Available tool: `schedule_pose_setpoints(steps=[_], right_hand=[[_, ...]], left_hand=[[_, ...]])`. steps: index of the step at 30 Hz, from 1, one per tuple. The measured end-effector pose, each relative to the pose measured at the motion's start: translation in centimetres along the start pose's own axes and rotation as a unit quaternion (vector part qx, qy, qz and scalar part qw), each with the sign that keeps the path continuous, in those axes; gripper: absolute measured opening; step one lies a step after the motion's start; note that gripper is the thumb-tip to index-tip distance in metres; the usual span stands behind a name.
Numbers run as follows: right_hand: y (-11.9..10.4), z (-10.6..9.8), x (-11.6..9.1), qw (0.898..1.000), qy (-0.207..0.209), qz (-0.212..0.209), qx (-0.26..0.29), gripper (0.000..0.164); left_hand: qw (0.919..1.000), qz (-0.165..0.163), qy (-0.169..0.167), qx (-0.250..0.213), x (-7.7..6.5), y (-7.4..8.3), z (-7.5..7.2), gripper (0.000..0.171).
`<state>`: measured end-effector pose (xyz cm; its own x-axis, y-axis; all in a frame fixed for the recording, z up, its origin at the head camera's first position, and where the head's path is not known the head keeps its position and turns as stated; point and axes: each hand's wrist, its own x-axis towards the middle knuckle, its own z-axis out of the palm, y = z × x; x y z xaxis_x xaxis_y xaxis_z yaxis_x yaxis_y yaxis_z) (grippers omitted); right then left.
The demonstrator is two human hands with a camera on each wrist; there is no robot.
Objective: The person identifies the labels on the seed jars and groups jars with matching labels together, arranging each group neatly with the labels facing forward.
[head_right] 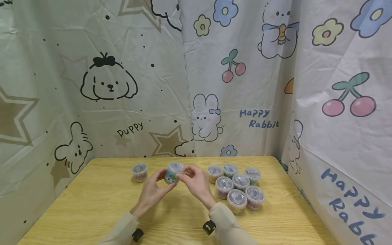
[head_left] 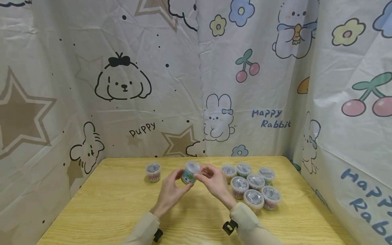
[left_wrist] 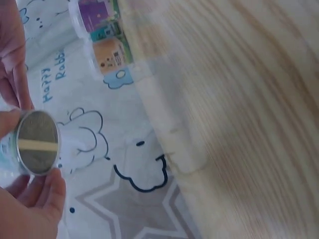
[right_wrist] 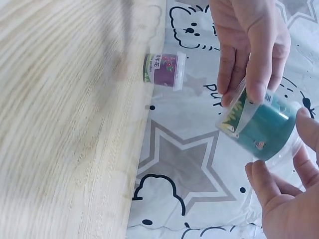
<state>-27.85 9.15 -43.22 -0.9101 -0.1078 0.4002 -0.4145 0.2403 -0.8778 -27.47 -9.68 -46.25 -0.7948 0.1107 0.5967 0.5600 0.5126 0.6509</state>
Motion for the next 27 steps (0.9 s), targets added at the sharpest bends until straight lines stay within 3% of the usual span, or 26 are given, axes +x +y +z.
schedule_pose_setpoints(steps=[9,20,27], right_hand=[[0.3,-0.1,0.5,0.999,-0.049,-0.016,-0.006,0.019],[0.5,1.7,1.2,0.992,-0.108,-0.066,-0.015,0.016],[0.2,3.3,1.2,0.986,-0.133,-0.093,-0.034,0.016]], left_hand=[[0.9966,-0.022,-0.041,-0.068,0.0,-0.5,-1.3,0.057],[0.9820,-0.099,-0.101,-0.125,-0.3,-2.4,-4.4,0.059],[0.9769,-0.109,-0.103,-0.152,-0.7,-3.3,-6.1,0.065]])
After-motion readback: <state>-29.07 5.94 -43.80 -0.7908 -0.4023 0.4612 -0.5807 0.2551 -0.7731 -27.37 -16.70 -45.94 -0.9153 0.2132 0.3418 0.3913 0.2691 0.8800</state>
